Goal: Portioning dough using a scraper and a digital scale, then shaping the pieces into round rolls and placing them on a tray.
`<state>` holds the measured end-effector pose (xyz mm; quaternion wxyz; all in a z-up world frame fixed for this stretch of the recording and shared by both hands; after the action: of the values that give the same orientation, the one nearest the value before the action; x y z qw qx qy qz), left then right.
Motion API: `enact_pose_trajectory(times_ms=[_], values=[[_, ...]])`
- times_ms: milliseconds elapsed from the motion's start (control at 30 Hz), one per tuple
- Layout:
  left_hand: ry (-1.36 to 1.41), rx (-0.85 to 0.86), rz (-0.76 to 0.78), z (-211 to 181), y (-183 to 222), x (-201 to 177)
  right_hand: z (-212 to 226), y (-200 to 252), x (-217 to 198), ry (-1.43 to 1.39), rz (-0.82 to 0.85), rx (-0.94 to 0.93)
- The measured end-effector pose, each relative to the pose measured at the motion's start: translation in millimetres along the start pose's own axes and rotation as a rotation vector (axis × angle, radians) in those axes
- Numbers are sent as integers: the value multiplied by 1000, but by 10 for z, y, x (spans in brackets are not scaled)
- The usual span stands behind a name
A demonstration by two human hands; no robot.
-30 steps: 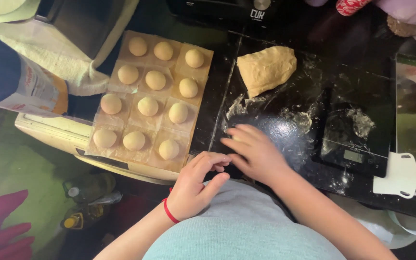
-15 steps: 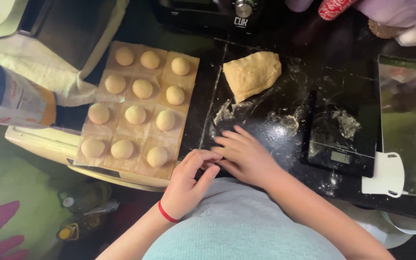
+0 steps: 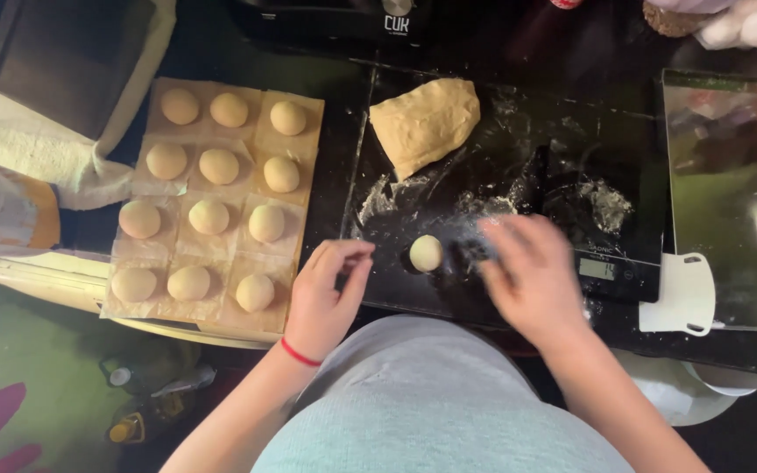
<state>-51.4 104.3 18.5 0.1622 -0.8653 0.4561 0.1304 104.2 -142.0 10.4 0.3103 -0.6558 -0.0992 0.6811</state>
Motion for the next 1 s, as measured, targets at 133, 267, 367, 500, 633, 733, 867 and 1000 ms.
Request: enact_pose_trajectory(times_ms=[133, 267, 367, 500, 633, 733, 867, 1000], values=[[-146, 103, 33, -146, -146, 309, -314, 543, -768, 133, -21, 294], [-316, 207, 380, -155, -188, 915, -512, 1172, -1333, 201, -65, 667], [-438, 300, 473, -98, -211, 1178, -528, 1544, -1579, 277, -100, 790], [-449, 200, 539, 101, -353, 1263, -585, 1843, -1689, 298, -69, 937], [-501, 189, 581, 55, -417, 1317, -650, 2031, -1718, 339, -79, 922], [-616, 38, 685, 186, -488, 1471, -738, 2126, -1716, 287, -52, 1032], [-464, -6, 670, -257, -915, 1616, -859, 2163, -1741, 261, -32, 1069], [-447, -6, 455, -163, -1592, 2005, -1039, 2197, -1729, 338, -35, 916]])
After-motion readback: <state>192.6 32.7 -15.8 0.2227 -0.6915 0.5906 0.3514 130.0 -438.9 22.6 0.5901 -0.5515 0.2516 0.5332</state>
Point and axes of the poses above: each hand's wrist, its own y-axis away from the middle knuckle, its own x-axis out of the palm, z = x × y, the point moved 9 cm from there along -y, towards the middle knuckle, and after that the axes turned 11 degrees about -x, right-handed, at the moved point
